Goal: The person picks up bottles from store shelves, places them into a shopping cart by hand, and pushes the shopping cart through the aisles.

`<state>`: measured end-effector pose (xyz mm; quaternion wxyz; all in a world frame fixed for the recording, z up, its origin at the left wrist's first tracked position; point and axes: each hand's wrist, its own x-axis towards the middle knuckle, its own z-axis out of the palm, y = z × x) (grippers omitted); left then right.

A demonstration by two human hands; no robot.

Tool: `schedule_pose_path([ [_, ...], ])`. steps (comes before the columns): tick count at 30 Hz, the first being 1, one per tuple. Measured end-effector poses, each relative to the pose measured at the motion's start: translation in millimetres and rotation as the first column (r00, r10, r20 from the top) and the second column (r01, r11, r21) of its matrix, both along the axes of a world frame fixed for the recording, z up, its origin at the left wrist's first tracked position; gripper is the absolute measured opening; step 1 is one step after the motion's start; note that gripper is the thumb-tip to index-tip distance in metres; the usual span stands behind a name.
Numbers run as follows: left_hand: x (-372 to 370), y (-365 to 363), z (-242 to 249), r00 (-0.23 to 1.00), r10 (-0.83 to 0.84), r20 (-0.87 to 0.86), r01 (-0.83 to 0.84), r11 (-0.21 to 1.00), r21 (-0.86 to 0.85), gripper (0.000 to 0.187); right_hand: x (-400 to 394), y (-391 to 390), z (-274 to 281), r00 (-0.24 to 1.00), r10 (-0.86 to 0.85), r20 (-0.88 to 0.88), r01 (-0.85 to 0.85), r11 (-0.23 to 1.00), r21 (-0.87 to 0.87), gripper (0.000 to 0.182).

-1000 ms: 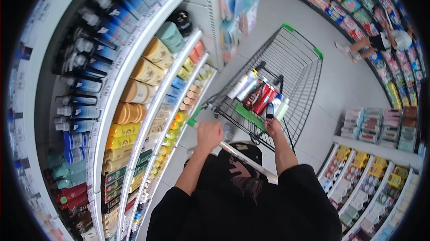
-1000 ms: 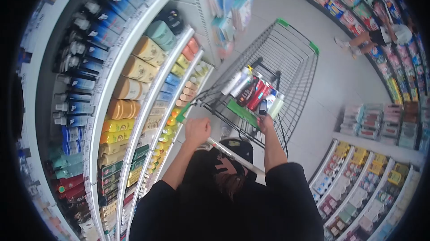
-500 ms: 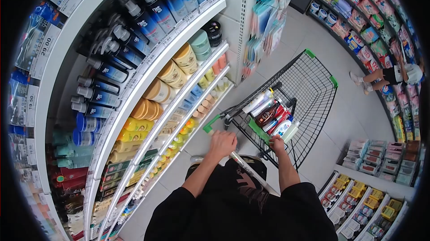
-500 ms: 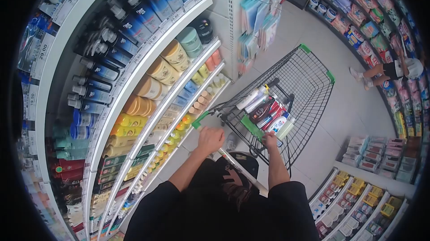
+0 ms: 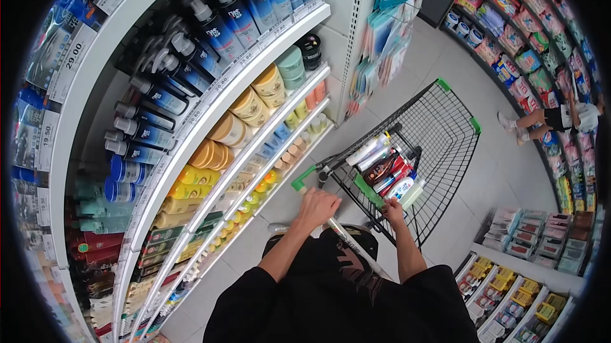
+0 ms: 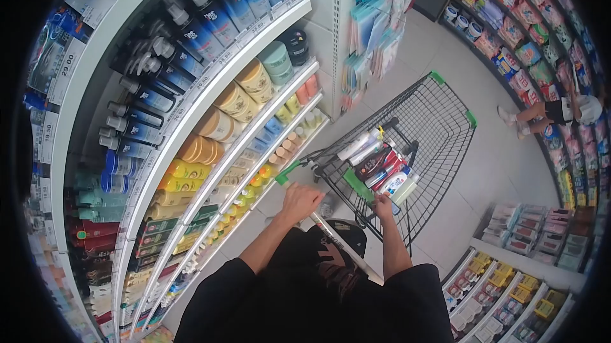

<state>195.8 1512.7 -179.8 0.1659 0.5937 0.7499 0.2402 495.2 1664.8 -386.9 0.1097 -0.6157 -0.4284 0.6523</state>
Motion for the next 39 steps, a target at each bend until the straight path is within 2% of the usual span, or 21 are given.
schedule_pose_path([
  [1, 1, 1, -1, 1.0, 0.001, -0.003, -0.001, 1.0, 0.011, 0.028, 3, 0, 2, 1.0, 0.002, 0.001, -0.002, 1.0, 0.002, 0.019],
  [3, 4, 2, -1, 1.0, 0.012, 0.005, -0.012, 1.0, 0.003, 0.028, 12, -1, 14, 0.985, 0.165, 0.044, -0.17, 0.976, 0.137, 0.02],
  [4, 6, 4, -1, 1.0, 0.017, 0.01, -0.017, 1.0, -0.006, 0.028, 16, -3, 33, 0.986, 0.162, 0.045, -0.167, 0.976, 0.139, 0.02],
  [6, 12, 9, -5, 1.0, 0.009, 0.019, -0.009, 1.0, -0.015, 0.021, 28, -14, 87, 0.925, 0.291, 0.243, -0.364, 0.861, 0.356, 0.022],
  [10, 17, 18, -12, 1.0, 0.004, -0.006, -0.004, 0.998, -0.056, 0.015, 72, -38, 124, 0.915, 0.253, 0.315, -0.375, 0.823, 0.427, 0.025],
  [11, 18, 21, -12, 1.0, -0.01, -0.004, 0.009, 0.999, -0.049, 0.015, 82, -45, 135, 0.886, 0.231, 0.402, -0.414, 0.785, 0.461, 0.026],
  [12, 18, 26, -12, 0.999, -0.035, -0.021, 0.032, 0.993, -0.113, 0.022, 90, -51, 146, 0.851, 0.202, 0.484, -0.455, 0.744, 0.49, 0.027],
  [13, 19, 32, -8, 0.997, -0.062, -0.039, 0.054, 0.983, -0.177, 0.03, 95, -58, 157, 0.854, 0.186, 0.485, -0.444, 0.747, 0.495, 0.027],
  [14, 19, 39, -5, 0.996, -0.075, -0.041, 0.067, 0.983, -0.169, 0.03, 98, -65, 168, 0.848, 0.123, 0.515, -0.416, 0.756, 0.505, 0.028],
  [15, 20, 47, 5, 0.996, -0.075, -0.046, 0.06, 0.962, -0.267, 0.04, 99, -68, 172, 0.838, 0.061, 0.542, -0.388, 0.765, 0.514, 0.029],
  [16, 21, 54, 10, 0.996, -0.074, -0.052, 0.05, 0.931, -0.362, 0.05, 98, -68, 172, 0.84, 0.047, 0.54, -0.378, 0.766, 0.52, 0.029],
  [17, 22, 58, 10, 0.995, -0.085, -0.054, 0.06, 0.932, -0.357, 0.05, 98, -67, 173, 0.799, 0.008, 0.602, -0.424, 0.717, 0.553, 0.028],
  [19, 22, 68, 9, 0.995, -0.08, -0.056, 0.053, 0.923, -0.381, 0.067, 92, -64, 169, 0.742, -0.1, 0.663, -0.451, 0.658, 0.603, 0.027],
  [22, 25, 78, 2, 0.995, -0.086, -0.052, 0.053, 0.888, -0.457, 0.069, 84, -53, 166, 0.671, -0.207, 0.712, -0.405, 0.702, 0.586, 0.029],
  [24, 25, 85, 0, 0.994, -0.097, -0.054, 0.06, 0.88, -0.471, 0.067, 85, -50, 165, 0.658, -0.221, 0.72, -0.392, 0.716, 0.578, 0.031],
  [32, 24, 117, -1, 0.994, -0.11, -0.027, 0.085, 0.881, -0.466, 0.063, 83, -26, 168, 0.676, -0.23, 0.7, -0.383, 0.702, 0.6, 0.028],
  [35, 22, 132, 6, 0.99, -0.14, 0.003, 0.121, 0.845, -0.521, 0.064, 85, -19, 166, 0.68, -0.235, 0.695, -0.361, 0.718, 0.595, 0.027],
  [37, 20, 144, 10, 0.99, -0.142, 0.018, 0.13, 0.835, -0.535, 0.066, 86, -11, 160, 0.682, -0.25, 0.688, -0.4, 0.66, 0.636, 0.023],
  [39, 17, 157, 11, 0.987, -0.162, 0.025, 0.149, 0.83, -0.537, 0.067, 85, -6, 156, 0.671, -0.26, 0.694, -0.402, 0.659, 0.636, 0.023],
])
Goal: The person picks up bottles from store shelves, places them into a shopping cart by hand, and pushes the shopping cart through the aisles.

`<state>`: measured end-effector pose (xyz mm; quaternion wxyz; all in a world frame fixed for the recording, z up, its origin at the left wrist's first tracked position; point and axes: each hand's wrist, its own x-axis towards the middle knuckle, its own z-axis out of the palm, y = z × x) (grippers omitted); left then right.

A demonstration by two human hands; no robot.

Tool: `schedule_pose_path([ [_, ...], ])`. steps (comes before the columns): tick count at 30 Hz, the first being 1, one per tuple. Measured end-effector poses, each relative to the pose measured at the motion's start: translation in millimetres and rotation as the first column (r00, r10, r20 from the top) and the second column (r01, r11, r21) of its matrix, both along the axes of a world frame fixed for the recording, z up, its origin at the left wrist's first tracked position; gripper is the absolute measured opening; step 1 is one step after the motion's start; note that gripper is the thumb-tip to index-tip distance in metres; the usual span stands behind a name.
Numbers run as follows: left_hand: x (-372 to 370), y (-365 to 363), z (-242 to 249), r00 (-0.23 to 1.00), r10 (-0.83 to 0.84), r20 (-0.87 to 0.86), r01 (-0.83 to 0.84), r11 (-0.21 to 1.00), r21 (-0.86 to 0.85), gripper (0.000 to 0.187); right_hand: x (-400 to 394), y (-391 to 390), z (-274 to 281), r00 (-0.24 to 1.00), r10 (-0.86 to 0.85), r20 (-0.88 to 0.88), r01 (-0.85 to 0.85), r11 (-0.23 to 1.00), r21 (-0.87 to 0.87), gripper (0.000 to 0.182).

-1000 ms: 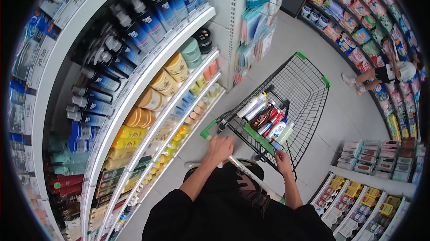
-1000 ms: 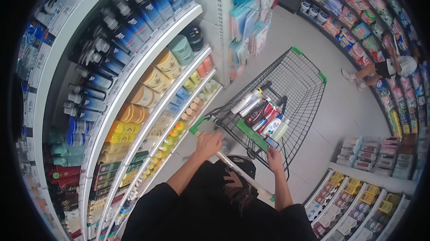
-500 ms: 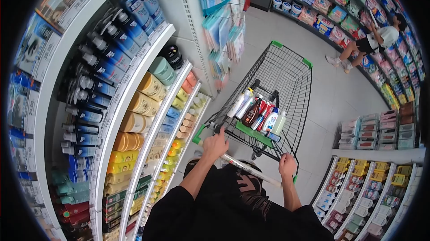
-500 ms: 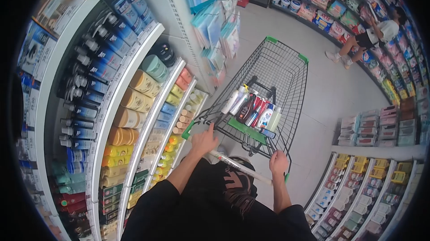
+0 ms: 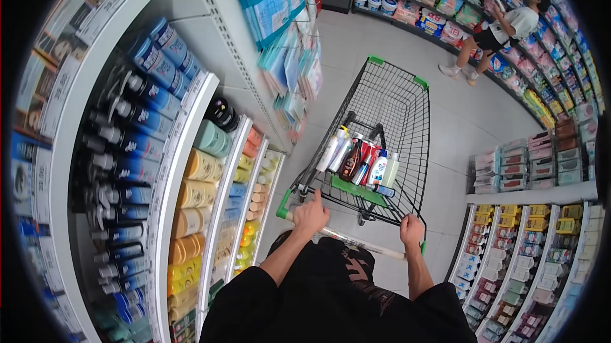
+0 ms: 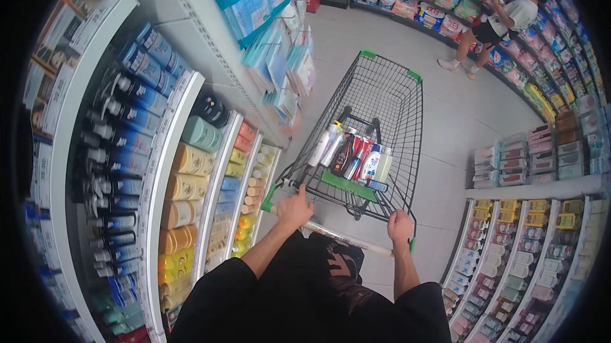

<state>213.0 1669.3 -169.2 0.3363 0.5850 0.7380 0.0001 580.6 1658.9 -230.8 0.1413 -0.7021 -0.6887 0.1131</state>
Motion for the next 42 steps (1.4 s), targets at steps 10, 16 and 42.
schedule_pose_path([
  [10, -12, 54, -6, 0.993, -0.118, 0.029, 0.117, 0.993, 0.027, 0.068, -13, 7, 0, 0.994, -0.061, 0.095, 0.048, 0.99, 0.132, 0.017],
  [16, -8, 94, -3, 0.973, -0.23, -0.005, 0.23, 0.973, 0.018, 0.066, -15, 3, -3, 0.976, -0.185, 0.112, 0.17, 0.977, 0.127, 0.016],
  [42, 193, 254, 17, 0.828, -0.541, -0.144, 0.55, 0.835, 0.026, 0.068, 137, 83, 40, 0.793, -0.604, -0.086, 0.604, 0.797, -0.029, 0.022],
])
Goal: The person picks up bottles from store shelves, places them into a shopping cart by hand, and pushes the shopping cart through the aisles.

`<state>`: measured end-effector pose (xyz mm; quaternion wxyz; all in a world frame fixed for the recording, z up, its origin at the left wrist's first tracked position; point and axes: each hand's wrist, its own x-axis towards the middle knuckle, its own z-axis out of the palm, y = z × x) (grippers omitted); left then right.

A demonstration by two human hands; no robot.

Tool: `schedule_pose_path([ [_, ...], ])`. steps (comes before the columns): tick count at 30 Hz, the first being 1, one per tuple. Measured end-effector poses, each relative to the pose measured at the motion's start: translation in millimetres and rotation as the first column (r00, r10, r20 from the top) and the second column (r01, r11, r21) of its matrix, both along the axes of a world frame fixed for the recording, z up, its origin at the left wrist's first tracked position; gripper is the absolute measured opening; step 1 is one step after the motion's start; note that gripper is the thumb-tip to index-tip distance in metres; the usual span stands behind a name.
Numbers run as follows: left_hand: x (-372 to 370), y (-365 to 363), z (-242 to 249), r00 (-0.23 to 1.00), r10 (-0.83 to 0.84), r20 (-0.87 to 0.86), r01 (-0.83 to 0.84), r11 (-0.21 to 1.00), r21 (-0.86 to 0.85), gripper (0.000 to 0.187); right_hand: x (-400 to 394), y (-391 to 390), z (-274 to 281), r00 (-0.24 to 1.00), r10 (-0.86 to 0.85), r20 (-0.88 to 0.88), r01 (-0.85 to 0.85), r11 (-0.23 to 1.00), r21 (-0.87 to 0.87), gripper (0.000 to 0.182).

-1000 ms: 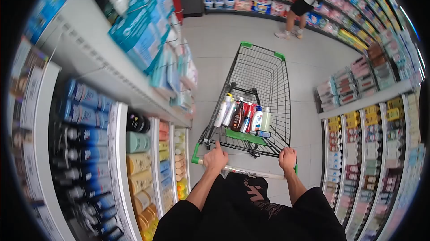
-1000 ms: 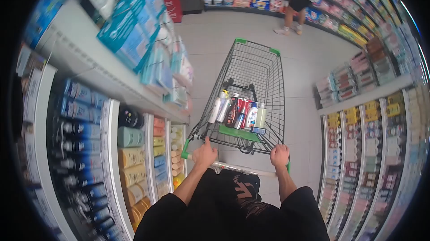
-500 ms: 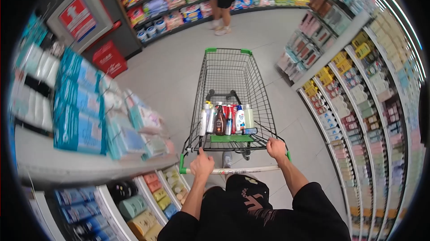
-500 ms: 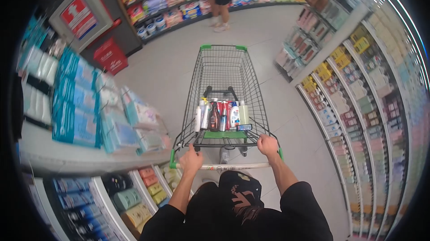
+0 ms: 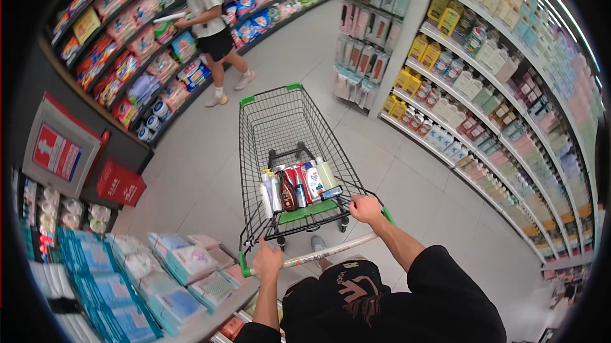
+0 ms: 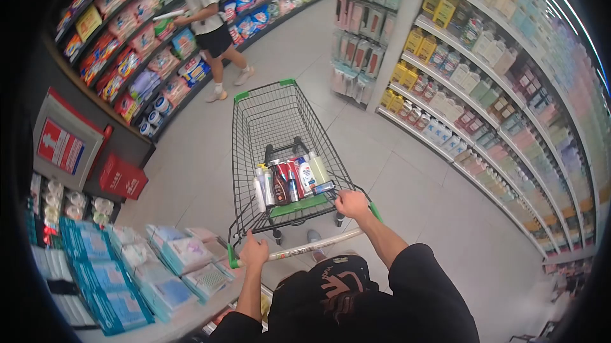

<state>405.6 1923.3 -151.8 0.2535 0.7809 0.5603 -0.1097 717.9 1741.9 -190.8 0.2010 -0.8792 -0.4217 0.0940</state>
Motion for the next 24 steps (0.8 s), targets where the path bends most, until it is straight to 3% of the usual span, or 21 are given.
schedule_pose_path([
  [11, 76, 44, 22, 0.999, -0.026, -0.032, 0.026, 1.0, -0.003, 0.066, 56, 23, 8, 0.989, -0.142, -0.03, 0.142, 0.99, -0.006, 0.024],
  [16, 82, 74, 2, 0.993, -0.117, 0.018, 0.116, 0.991, 0.065, 0.063, 54, 32, 8, 0.978, -0.206, -0.043, 0.205, 0.978, -0.032, 0.024],
  [24, 117, 128, 20, 0.963, -0.266, -0.037, 0.268, 0.96, 0.077, 0.063, 47, 49, 24, 0.931, -0.364, -0.018, 0.364, 0.932, -0.008, 0.021],
])
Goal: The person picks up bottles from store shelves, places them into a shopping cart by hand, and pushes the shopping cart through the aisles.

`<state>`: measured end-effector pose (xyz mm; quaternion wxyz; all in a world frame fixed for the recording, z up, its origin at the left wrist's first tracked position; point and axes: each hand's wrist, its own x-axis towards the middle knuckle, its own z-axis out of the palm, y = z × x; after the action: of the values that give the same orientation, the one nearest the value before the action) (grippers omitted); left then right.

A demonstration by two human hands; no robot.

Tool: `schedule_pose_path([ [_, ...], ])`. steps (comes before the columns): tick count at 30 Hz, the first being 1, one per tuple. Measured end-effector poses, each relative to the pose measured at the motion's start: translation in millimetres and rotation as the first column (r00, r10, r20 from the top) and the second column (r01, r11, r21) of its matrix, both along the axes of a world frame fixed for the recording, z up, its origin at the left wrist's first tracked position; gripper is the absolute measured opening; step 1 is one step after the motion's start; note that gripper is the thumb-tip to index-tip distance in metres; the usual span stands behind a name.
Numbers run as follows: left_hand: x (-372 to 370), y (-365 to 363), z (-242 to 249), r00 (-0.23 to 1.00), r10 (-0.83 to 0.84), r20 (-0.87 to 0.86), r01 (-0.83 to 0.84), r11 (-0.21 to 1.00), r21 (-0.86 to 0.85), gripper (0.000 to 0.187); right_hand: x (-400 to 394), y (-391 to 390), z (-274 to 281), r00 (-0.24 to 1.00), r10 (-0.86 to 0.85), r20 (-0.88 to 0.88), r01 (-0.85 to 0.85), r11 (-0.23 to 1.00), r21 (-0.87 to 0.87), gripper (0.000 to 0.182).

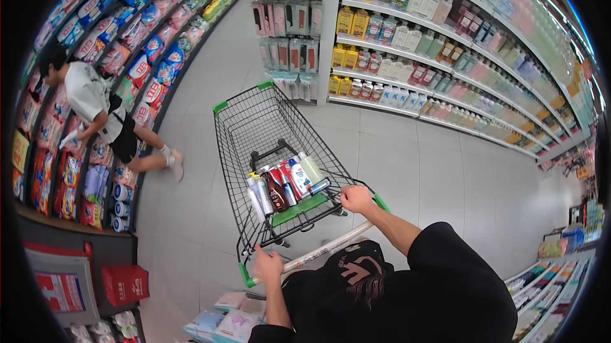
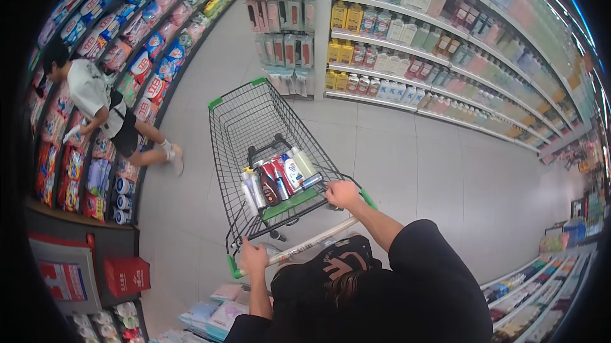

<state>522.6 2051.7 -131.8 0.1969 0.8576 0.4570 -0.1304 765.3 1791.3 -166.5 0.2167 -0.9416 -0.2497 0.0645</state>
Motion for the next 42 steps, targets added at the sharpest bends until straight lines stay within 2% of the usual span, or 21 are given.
schedule_pose_path([
  [10, 33, 109, 17, 0.974, -0.222, 0.049, 0.226, 0.971, -0.073, 0.061, -47, 51, 2, 0.975, -0.217, 0.052, 0.215, 0.976, 0.029, 0.019],
  [13, 47, 143, 24, 0.954, -0.293, 0.061, 0.296, 0.954, -0.052, 0.059, -62, 72, 0, 0.963, -0.263, 0.059, 0.262, 0.965, 0.023, 0.019],
  [14, 65, 146, 39, 0.95, -0.308, 0.052, 0.311, 0.949, -0.056, 0.058, -53, 72, 13, 0.958, -0.282, 0.052, 0.281, 0.959, 0.015, 0.019],
  [20, 100, 199, 30, 0.896, -0.433, 0.095, 0.435, 0.901, 0.006, 0.053, -71, 109, 7, 0.905, -0.421, 0.067, 0.421, 0.907, 0.003, 0.019],
  [21, 115, 203, 47, 0.888, -0.45, 0.094, 0.451, 0.892, 0.016, 0.052, -63, 112, 22, 0.89, -0.452, 0.051, 0.453, 0.892, -0.003, 0.02],
  [27, 149, 238, 45, 0.85, -0.517, 0.106, 0.517, 0.855, 0.021, 0.048, -75, 146, 25, 0.819, -0.571, 0.062, 0.569, 0.821, 0.046, 0.02],
  [28, 166, 243, 58, 0.843, -0.531, 0.092, 0.532, 0.847, 0.012, 0.047, -63, 150, 39, 0.817, -0.575, 0.053, 0.574, 0.818, 0.037, 0.02],
  [34, 211, 267, 36, 0.808, -0.569, 0.15, 0.572, 0.82, 0.03, 0.044, -58, 176, 29, 0.723, -0.689, 0.055, 0.689, 0.724, 0.026, 0.021],
  [36, 227, 269, 43, 0.804, -0.573, 0.16, 0.577, 0.816, 0.023, 0.043, -52, 179, 38, 0.715, -0.698, 0.051, 0.698, 0.716, 0.019, 0.021],
  [39, 254, 280, 37, 0.791, -0.593, 0.151, 0.603, 0.797, -0.027, 0.043, -47, 188, 29, 0.696, -0.715, 0.071, 0.715, 0.699, 0.034, 0.019],
  [41, 267, 280, 36, 0.769, -0.63, 0.105, 0.638, 0.768, -0.064, 0.043, -44, 189, 21, 0.67, -0.741, 0.054, 0.742, 0.671, 0.006, 0.017],
  [42, 278, 281, 44, 0.748, -0.663, 0.035, 0.663, 0.745, -0.075, 0.045, -37, 190, 35, 0.667, -0.744, 0.042, 0.744, 0.668, 0.005, 0.017],
])
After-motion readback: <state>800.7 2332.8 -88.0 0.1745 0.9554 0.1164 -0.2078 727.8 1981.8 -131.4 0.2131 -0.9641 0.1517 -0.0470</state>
